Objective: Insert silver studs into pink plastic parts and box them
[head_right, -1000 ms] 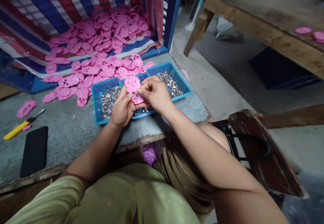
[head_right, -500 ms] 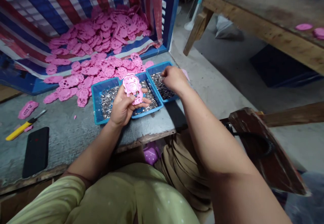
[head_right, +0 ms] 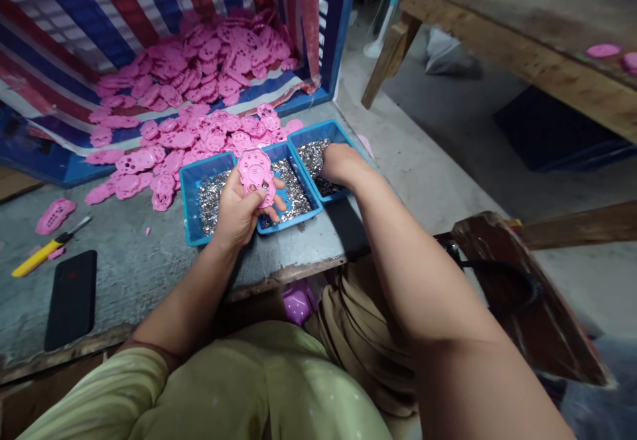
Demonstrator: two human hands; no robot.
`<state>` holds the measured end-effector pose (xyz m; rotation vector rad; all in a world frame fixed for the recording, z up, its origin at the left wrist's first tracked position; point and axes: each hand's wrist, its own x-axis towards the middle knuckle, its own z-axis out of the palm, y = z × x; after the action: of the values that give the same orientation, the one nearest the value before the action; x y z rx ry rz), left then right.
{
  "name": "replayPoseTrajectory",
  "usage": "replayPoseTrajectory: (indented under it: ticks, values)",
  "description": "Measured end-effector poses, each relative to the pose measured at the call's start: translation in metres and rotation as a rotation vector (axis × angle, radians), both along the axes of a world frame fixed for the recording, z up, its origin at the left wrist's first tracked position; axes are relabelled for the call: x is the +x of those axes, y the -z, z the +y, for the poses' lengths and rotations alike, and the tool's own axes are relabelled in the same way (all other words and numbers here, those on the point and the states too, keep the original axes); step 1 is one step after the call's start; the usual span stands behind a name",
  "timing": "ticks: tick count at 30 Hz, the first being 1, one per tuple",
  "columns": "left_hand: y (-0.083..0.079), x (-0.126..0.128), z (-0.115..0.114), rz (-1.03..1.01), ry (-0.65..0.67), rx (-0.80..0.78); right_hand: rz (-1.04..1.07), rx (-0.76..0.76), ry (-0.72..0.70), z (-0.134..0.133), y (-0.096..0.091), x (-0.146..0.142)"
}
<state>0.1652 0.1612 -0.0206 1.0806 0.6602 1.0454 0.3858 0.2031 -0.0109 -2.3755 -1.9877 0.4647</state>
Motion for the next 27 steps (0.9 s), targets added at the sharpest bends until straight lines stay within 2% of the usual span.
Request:
replayPoseTrajectory:
  ticks: [3,6,10,13,15,18,22,27]
  values:
    - [0.0,0.0,0.0,-0.014,-0.027,-0.014,0.082,0.097,0.068,0.001,-0.001,0.004]
    - [-0.001,0.0,0.0,-0.035,-0.033,-0.032,0.22,0.209,0.065,0.0,-0.002,0.008]
    - [0.0,0.0,0.0,-0.035,-0.03,-0.018,0.511,0.319,-0.023,-0.014,-0.01,0.005]
    - [0.002,0.001,0.0,-0.027,-0.047,-0.008,0.675,0.399,-0.13,-0.031,-0.018,-0.009]
    - [0.003,0.002,0.0,-0.027,-0.059,-0.001,0.682,0.444,-0.236,-0.043,-0.021,-0.022]
    - [0.006,0.004,0.001,-0.037,-0.088,0.009,0.58,0.51,-0.376,-0.054,-0.021,-0.038]
    - [0.006,0.004,0.002,-0.05,-0.142,0.009,0.444,0.578,-0.434,-0.059,-0.017,-0.047]
    - [0.004,0.003,0.003,-0.026,-0.175,-0.003,0.377,0.593,-0.456,-0.06,-0.014,-0.05]
